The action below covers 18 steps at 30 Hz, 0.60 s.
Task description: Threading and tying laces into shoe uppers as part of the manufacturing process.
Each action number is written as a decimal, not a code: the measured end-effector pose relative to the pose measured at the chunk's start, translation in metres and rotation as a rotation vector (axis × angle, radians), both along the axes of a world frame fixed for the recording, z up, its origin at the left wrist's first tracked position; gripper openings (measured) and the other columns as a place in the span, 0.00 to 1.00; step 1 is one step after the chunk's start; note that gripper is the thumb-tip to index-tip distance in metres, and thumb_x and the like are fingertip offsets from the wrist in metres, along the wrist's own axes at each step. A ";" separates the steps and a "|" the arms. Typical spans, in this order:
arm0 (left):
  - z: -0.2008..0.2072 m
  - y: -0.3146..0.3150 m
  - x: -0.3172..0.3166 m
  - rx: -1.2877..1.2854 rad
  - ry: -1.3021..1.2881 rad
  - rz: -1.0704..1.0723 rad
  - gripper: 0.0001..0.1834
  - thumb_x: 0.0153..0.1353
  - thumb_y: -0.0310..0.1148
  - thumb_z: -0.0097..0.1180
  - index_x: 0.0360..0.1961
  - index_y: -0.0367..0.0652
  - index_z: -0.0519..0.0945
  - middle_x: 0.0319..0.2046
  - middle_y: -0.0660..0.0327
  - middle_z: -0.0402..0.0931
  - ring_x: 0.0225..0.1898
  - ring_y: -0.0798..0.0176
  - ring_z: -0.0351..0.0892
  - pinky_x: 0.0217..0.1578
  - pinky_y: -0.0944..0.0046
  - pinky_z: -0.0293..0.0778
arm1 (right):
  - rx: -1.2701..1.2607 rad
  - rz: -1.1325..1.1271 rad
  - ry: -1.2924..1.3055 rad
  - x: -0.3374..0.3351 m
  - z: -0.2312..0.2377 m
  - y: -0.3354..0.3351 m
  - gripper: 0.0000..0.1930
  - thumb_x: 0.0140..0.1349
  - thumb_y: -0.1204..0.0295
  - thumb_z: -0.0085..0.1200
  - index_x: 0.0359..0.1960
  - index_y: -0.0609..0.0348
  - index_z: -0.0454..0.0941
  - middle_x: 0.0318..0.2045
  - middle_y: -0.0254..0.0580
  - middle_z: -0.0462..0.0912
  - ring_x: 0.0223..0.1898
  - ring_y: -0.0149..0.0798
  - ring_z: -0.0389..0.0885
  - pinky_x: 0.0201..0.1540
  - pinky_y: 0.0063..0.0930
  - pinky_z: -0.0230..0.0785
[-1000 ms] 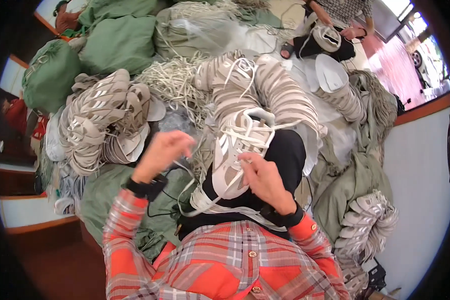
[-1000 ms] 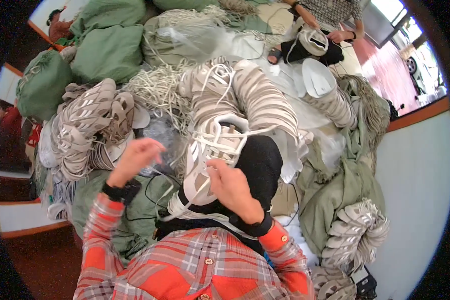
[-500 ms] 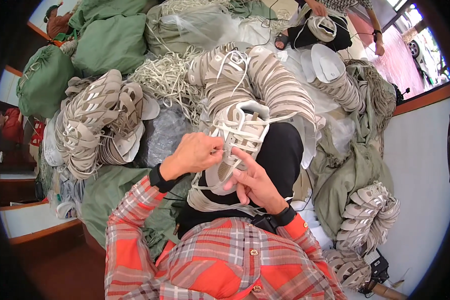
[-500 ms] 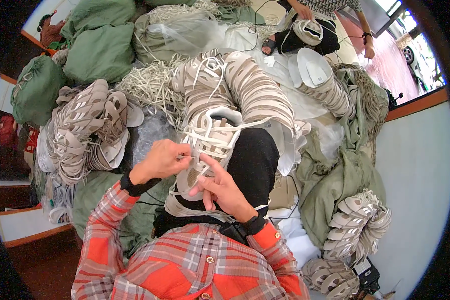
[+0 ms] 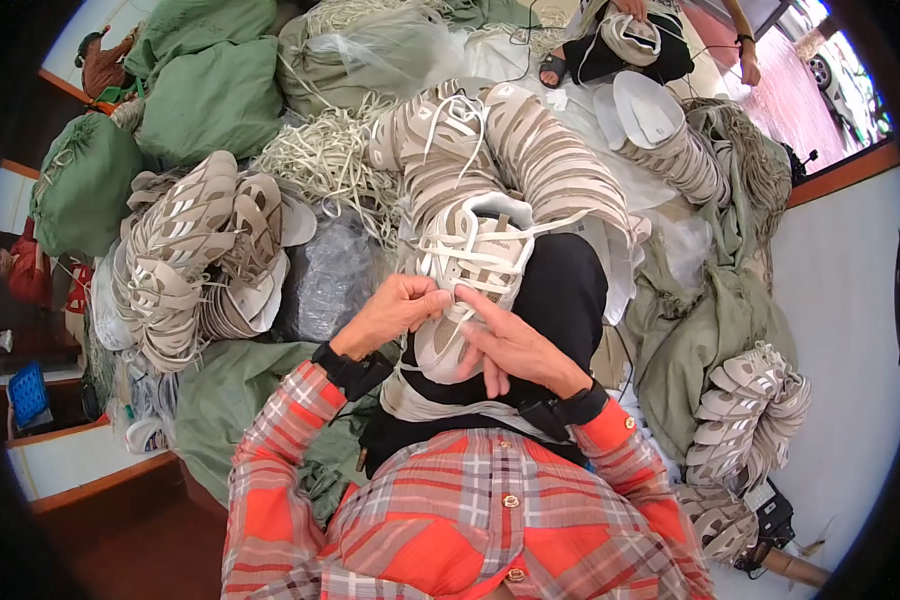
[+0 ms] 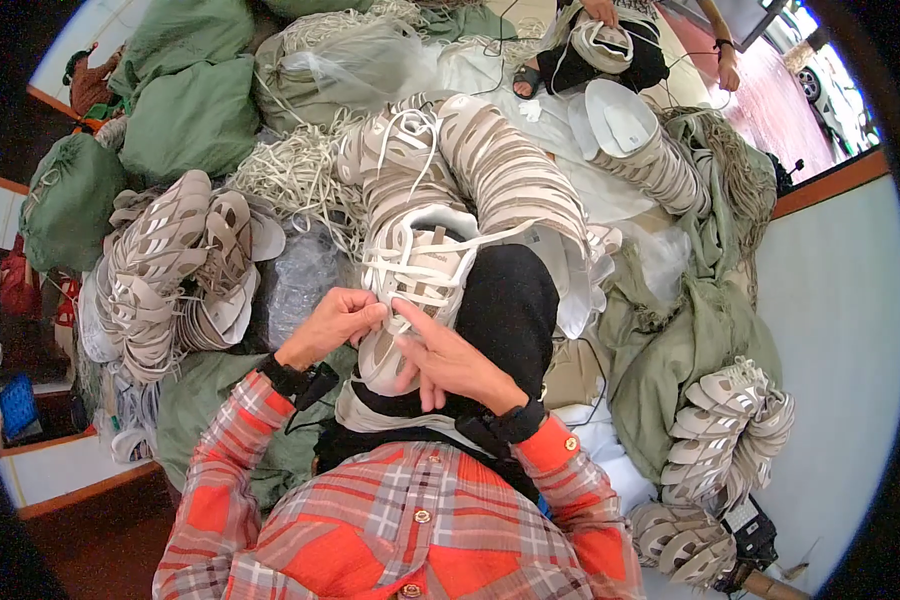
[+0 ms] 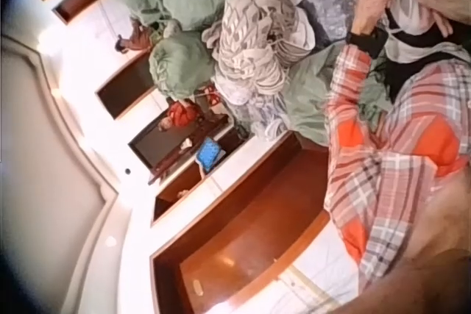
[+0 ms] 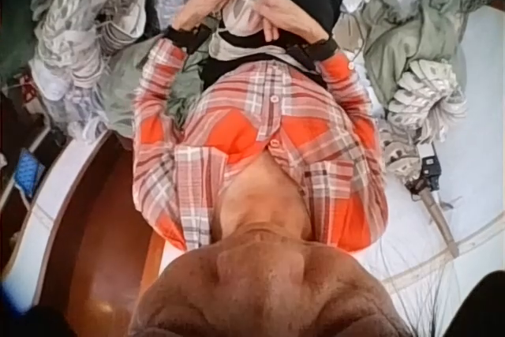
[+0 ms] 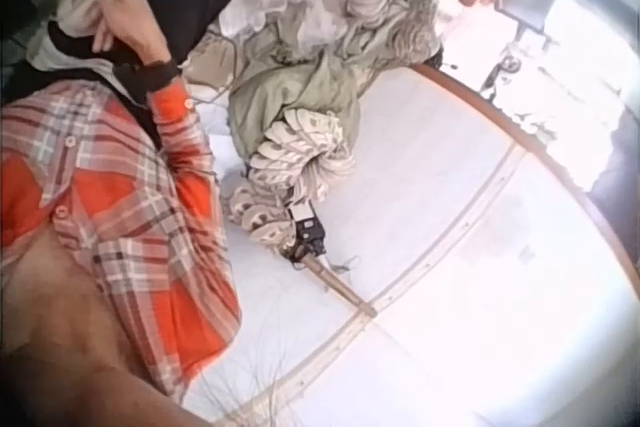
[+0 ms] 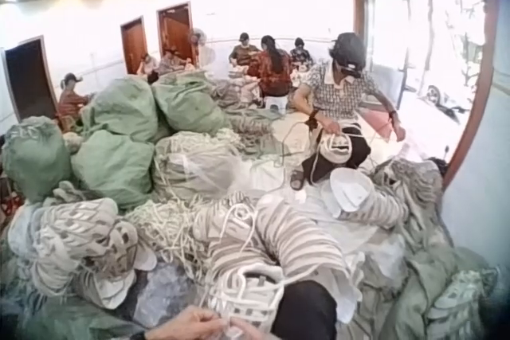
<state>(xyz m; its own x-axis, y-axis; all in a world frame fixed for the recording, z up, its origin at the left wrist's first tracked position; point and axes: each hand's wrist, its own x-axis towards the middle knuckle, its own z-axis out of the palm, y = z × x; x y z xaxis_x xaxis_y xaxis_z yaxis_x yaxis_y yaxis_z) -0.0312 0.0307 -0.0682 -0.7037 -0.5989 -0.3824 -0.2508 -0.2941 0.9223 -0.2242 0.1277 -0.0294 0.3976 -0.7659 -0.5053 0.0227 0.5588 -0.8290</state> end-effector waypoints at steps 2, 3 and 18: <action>-0.002 0.001 0.002 0.011 -0.003 -0.019 0.16 0.62 0.38 0.53 0.20 0.41 0.76 0.15 0.73 0.67 0.16 0.80 0.59 0.17 0.76 0.54 | -0.033 0.037 0.079 -0.006 0.009 -0.011 0.23 0.70 0.65 0.35 0.63 0.58 0.52 0.19 0.42 0.78 0.10 0.28 0.72 0.11 0.18 0.63; -0.001 0.001 0.002 0.022 -0.007 -0.035 0.14 0.61 0.36 0.52 0.21 0.41 0.76 0.16 0.72 0.68 0.15 0.80 0.58 0.17 0.77 0.54 | -0.066 0.075 0.158 -0.010 0.011 -0.016 0.21 0.70 0.65 0.35 0.62 0.59 0.55 0.16 0.39 0.76 0.09 0.27 0.71 0.10 0.17 0.61; 0.032 0.006 -0.020 -0.646 -0.261 -0.215 0.11 0.56 0.33 0.48 0.23 0.36 0.70 0.20 0.45 0.70 0.24 0.40 0.70 0.24 0.51 0.65 | -0.126 -0.105 0.286 0.002 -0.014 -0.022 0.07 0.59 0.74 0.44 0.35 0.66 0.68 0.13 0.45 0.75 0.10 0.39 0.74 0.13 0.33 0.65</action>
<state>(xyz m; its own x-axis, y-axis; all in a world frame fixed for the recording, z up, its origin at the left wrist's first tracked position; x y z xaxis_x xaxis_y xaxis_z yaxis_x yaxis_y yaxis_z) -0.0511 0.0370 -0.0366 -0.7656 -0.6203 -0.1705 -0.4770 0.3695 0.7975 -0.2226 0.1061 -0.0437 0.1683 -0.8587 -0.4840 -0.1692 0.4585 -0.8724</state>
